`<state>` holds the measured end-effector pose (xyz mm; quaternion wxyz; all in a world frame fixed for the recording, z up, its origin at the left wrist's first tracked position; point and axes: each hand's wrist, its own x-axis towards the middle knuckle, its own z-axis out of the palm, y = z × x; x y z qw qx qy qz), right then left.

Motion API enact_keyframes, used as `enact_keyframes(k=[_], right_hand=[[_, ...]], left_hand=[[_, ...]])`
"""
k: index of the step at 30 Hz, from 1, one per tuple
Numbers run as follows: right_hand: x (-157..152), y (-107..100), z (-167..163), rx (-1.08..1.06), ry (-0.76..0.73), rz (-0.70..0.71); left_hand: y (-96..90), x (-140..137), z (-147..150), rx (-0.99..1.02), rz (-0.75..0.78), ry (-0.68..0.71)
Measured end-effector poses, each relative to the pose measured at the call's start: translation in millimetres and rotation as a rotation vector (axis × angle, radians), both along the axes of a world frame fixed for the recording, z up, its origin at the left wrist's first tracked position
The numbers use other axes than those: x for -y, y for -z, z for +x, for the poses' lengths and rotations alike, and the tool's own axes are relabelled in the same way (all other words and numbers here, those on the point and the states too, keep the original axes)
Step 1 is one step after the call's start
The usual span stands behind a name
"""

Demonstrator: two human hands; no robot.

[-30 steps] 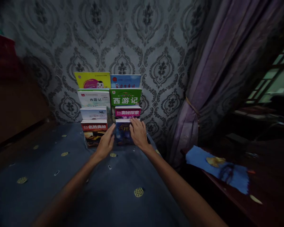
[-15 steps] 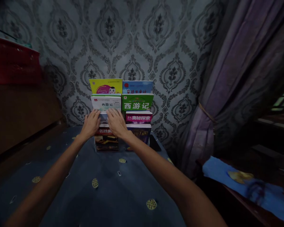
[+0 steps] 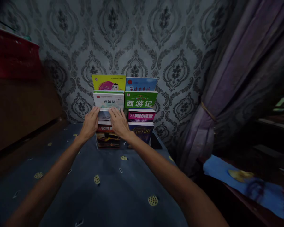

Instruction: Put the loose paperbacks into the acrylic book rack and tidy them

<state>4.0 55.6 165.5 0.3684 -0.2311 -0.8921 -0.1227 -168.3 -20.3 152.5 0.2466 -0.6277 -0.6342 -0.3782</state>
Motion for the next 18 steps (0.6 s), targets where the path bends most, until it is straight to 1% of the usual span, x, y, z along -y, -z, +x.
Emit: enact_keyframes(k=[2, 3, 6, 8, 11, 15, 18], right_hand=[[9.7, 13.2, 4.0, -0.015, -0.041, 0.041], [13.7, 21.0, 5.5, -0.006, -0.057, 0.050], [19.5, 42.5, 6.3, 0.035, -0.047, 0.017], [18.6, 51.5, 4.4, 0.050, -0.017, -0.024], [15.1, 56.5, 0.5, 0.054, 0.007, -0.058], [13.3, 57.6, -1.2, 0.038, 0.005, -0.057], [14.1, 57.5, 0.9, 0.035, -0.017, -0.055]], left_hand=[[13.5, 9.7, 0.0, -0.016, 0.063, 0.025], [20.8, 14.3, 0.5, -0.029, 0.066, 0.026], [39.7, 23.8, 2.8, -0.073, -0.024, -0.023], [47.1, 25.5, 4.1, -0.097, -0.105, -0.056], [50.7, 23.5, 5.3, -0.111, -0.153, -0.076], [51.7, 20.5, 6.4, -0.103, -0.127, -0.089], [52.8, 19.1, 4.3, -0.093, -0.096, -0.062]])
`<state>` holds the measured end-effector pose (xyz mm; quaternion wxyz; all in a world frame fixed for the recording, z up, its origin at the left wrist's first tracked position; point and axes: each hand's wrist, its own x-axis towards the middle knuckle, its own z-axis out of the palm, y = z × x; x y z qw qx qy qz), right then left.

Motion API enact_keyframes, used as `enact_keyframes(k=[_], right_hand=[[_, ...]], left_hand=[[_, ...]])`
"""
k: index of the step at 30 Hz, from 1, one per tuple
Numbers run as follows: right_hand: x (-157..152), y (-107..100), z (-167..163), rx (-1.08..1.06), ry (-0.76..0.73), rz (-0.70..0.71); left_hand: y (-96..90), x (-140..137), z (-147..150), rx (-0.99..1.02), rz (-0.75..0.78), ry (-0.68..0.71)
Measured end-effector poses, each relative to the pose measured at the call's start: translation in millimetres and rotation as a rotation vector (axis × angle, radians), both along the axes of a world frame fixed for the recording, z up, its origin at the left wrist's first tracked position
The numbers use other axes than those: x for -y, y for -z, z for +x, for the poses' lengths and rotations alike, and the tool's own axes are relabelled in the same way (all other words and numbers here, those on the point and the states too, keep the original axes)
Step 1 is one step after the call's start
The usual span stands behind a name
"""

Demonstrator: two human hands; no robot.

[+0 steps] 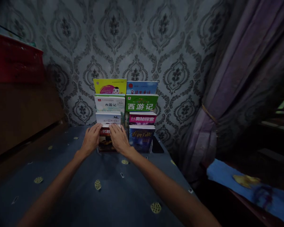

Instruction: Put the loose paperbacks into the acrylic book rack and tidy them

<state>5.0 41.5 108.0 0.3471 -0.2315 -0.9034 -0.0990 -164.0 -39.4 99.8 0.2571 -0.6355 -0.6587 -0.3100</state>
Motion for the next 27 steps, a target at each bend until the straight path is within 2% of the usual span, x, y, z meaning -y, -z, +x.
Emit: enact_keyframes(k=[3, 5, 9, 13, 17, 20, 23, 27], right_hand=[[0.9, -5.7, 3.5, -0.017, -0.041, 0.022], [0.2, -15.5, 5.7, -0.045, -0.087, 0.061], [-7.9, -50.6, 9.4, -0.110, -0.125, 0.143], [-22.1, -94.5, 14.2, -0.143, -0.012, 0.191], [-39.1, -132.1, 21.6, -0.130, 0.095, 0.231], [-55.1, -151.9, 26.6, -0.096, 0.129, 0.203], [-69.0, -161.9, 29.4, -0.019, 0.132, 0.152], [-75.6, -162.4, 29.1, 0.047, 0.146, 0.166]], left_hand=[[-6.9, -3.7, -5.6, 0.038, 0.082, 0.078], [-20.0, -8.2, -9.3, 0.062, 0.160, 0.141], [-62.8, -22.1, -11.6, 0.057, 0.284, 0.192], [-106.0, -41.0, -12.1, 0.022, 0.320, 0.152], [-137.1, -57.5, -18.1, -0.007, 0.274, 0.092], [-152.4, -64.7, -23.3, -0.059, 0.167, 0.054], [-159.4, -68.5, -27.3, -0.088, 0.060, 0.030], [-159.3, -71.2, -31.1, -0.100, 0.032, 0.025]])
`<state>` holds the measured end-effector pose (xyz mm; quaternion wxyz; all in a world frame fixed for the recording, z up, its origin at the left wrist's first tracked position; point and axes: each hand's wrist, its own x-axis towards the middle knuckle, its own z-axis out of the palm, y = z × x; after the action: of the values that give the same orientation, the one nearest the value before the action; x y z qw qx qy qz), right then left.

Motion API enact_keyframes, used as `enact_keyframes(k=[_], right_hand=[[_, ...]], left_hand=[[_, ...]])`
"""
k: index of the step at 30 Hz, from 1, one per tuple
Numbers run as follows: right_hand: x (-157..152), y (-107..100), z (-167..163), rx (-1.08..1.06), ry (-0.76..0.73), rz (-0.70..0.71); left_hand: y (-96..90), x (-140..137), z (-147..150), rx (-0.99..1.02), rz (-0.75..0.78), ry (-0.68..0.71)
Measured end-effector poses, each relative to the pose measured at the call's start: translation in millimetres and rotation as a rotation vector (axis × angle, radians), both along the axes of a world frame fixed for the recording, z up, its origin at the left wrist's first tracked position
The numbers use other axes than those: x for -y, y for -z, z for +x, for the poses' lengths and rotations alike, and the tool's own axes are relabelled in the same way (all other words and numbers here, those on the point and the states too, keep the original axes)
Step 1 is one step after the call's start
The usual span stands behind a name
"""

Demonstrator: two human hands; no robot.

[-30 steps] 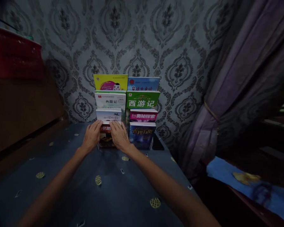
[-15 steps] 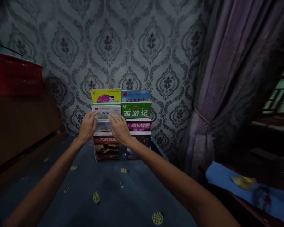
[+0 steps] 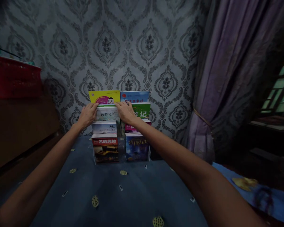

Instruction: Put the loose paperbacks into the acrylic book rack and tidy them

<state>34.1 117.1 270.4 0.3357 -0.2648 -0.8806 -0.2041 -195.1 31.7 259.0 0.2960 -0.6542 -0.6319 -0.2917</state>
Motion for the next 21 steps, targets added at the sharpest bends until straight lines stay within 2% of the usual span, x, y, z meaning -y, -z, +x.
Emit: enact_keyframes(k=[10, 15, 18, 21], right_hand=[[7.0, 3.3, -7.2, -0.035, 0.056, 0.074], [11.6, 3.0, -4.5, -0.027, 0.049, 0.047], [11.8, 0.8, -3.3, -0.029, 0.029, 0.027], [8.7, -6.3, -3.1, -0.074, 0.026, 0.017]], left_hand=[[-1.4, 1.8, 0.8, -0.023, 0.020, -0.024], [-1.1, 0.6, 1.2, -0.001, 0.025, 0.004], [-2.9, -1.2, -2.0, 0.029, 0.089, 0.047], [-9.2, -6.5, -9.2, 0.124, 0.232, 0.056]])
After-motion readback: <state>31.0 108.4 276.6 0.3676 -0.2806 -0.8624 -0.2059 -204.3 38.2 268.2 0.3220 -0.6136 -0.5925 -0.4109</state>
